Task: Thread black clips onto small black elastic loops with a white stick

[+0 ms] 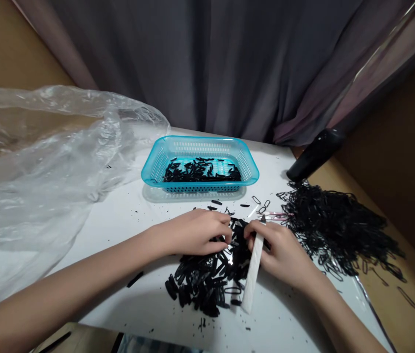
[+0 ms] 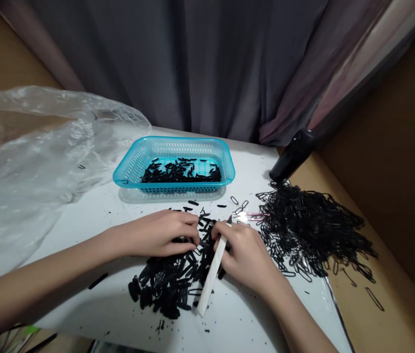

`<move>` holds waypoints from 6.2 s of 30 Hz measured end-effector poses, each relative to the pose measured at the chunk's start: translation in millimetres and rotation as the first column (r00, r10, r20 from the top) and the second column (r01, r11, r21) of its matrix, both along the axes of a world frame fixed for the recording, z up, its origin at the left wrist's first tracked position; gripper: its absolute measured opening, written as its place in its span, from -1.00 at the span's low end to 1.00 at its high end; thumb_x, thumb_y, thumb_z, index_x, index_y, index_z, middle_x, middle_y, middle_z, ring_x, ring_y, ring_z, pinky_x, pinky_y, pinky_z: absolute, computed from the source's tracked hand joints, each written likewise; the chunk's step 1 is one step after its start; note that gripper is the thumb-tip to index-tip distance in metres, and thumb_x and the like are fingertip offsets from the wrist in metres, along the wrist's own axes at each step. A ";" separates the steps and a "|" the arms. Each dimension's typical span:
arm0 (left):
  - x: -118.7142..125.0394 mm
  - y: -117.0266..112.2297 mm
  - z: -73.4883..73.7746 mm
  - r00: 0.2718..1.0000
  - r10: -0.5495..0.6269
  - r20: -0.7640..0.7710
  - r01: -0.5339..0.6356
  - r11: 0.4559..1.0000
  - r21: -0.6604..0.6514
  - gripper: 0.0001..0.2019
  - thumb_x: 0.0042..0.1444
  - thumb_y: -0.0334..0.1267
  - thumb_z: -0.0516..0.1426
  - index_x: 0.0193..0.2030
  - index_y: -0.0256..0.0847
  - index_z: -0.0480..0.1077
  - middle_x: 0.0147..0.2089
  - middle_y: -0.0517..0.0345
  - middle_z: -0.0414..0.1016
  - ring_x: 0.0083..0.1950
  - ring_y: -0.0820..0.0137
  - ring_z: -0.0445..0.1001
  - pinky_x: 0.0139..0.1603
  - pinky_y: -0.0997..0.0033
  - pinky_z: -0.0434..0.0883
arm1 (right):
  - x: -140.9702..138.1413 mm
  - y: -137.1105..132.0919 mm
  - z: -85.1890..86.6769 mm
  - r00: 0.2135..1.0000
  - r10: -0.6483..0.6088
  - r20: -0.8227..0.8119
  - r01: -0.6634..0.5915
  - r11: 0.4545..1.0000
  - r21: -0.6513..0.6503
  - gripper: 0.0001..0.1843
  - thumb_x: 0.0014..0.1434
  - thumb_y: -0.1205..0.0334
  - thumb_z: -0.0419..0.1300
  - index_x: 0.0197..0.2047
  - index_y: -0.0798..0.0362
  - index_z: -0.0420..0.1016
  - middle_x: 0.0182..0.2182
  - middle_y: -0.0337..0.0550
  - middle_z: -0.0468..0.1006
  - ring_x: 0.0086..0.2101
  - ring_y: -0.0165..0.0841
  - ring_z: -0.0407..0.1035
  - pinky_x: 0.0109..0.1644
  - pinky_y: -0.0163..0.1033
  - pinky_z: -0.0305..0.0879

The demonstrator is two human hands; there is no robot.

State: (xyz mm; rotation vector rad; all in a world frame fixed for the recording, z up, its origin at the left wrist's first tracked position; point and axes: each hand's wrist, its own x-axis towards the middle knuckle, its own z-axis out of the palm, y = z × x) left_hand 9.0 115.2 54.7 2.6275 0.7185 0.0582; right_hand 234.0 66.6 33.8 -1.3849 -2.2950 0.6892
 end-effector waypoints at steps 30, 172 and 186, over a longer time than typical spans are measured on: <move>64.1 45.6 58.4 0.995 0.075 0.064 -0.066 0.989 -0.132 -0.85 0.23 -0.46 0.08 -0.11 -0.31 0.44 -0.17 0.03 0.60 -0.22 0.39 0.52 -0.30 0.48 0.35 | 8.1 -2.7 14.8 0.879 -0.317 -0.358 0.412 0.881 0.232 -0.88 0.10 0.38 0.12 -0.40 -0.02 0.41 -0.56 -0.32 0.41 -0.55 -0.41 0.19 -0.45 -0.29 0.07; -12.7 -25.9 -15.3 0.793 0.438 0.424 0.224 0.438 -0.871 -0.67 0.30 -0.33 0.11 0.19 -0.12 0.38 0.23 -0.04 0.46 0.21 0.25 0.45 0.27 0.13 0.29 | -25.1 -15.8 -1.2 0.944 0.133 -0.303 -0.070 0.975 0.209 -0.67 0.29 0.35 0.20 0.08 -0.14 0.48 0.11 -0.09 0.55 0.10 -0.16 0.42 0.12 0.10 0.43; -12.3 -31.9 -36.8 0.631 0.670 0.391 -0.185 0.619 -0.763 -0.80 0.10 -0.15 0.27 -0.23 -0.22 0.60 -0.37 0.18 0.45 -0.42 0.48 0.27 -0.43 0.46 0.18 | -33.1 -21.5 -1.7 0.882 -0.054 -0.468 0.083 0.996 0.041 -0.90 0.24 0.36 0.26 -0.22 -0.04 0.52 -0.21 -0.17 0.66 -0.20 -0.30 0.54 -0.15 -0.20 0.44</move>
